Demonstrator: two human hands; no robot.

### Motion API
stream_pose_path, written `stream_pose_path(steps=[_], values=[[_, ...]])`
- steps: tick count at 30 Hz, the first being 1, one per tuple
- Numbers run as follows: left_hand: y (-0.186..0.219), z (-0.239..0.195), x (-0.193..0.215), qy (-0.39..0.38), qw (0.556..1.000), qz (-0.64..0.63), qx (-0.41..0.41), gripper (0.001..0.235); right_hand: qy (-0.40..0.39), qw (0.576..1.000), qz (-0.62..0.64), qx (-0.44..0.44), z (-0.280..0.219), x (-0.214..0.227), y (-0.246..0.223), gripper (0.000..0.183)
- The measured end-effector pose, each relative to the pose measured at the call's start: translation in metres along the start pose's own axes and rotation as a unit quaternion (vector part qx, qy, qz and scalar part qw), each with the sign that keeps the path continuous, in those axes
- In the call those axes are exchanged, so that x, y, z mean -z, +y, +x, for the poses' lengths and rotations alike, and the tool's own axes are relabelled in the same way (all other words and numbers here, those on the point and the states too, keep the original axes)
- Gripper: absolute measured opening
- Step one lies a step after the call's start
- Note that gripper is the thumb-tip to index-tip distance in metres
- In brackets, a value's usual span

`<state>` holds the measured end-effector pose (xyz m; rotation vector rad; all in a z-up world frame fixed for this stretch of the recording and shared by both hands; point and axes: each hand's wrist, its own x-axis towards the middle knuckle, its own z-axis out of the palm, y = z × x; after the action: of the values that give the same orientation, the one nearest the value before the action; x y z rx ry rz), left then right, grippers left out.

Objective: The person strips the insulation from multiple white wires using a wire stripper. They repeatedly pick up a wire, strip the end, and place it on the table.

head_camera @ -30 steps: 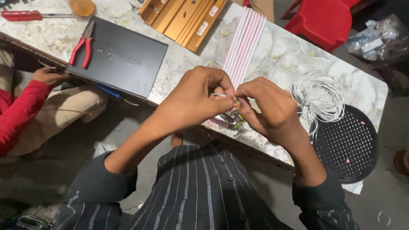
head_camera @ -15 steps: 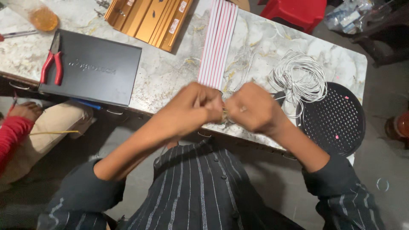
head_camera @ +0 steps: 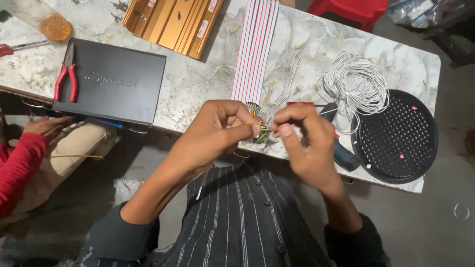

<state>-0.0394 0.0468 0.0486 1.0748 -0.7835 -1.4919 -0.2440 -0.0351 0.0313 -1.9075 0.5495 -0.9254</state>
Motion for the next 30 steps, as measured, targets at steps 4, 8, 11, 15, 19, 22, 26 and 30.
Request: stream_pose_path(steps=[4, 8, 11, 15, 19, 22, 26, 30], values=[[-0.005, 0.001, 0.001, -0.003, 1.0, 0.023, -0.005, 0.007, -0.044, 0.989, -0.125, 0.073, 0.016, -0.001, -0.023, 0.015], [-0.013, 0.005, 0.004, 0.004, 0.999, 0.045, -0.009, 0.006, -0.11, 0.975, -0.143, 0.131, 0.028, 0.004, -0.025, 0.021], [-0.016, 0.004, 0.009, 0.023, 0.994, 0.102, 0.015, 0.009, -0.148, 0.963, -0.162, 0.158, 0.034, 0.004, -0.024, 0.023], [-0.015, 0.0, 0.017, 0.027, 0.992, 0.123, 0.014, 0.012, -0.179, 0.953, -0.165, 0.177, 0.047, -0.003, -0.026, 0.02], [-0.018, -0.006, 0.027, 0.032, 0.994, 0.105, -0.008, 0.011, -0.245, 0.963, -0.059, 0.092, 0.052, -0.005, -0.004, 0.008], [-0.024, -0.007, 0.037, 0.052, 0.995, 0.078, -0.032, 0.01, -0.259, 0.962, -0.002, 0.085, 0.069, -0.001, 0.039, 0.004], [-0.037, 0.01, 0.071, 0.168, 0.98, 0.072, -0.083, 0.009, -0.139, 0.985, 0.102, 0.013, 0.164, 0.003, 0.136, 0.012], [-0.059, 0.055, 0.115, 0.249, 0.96, -0.008, -0.124, 0.01, -0.025, 0.961, 0.212, -0.174, 0.275, 0.026, 0.244, 0.047]])
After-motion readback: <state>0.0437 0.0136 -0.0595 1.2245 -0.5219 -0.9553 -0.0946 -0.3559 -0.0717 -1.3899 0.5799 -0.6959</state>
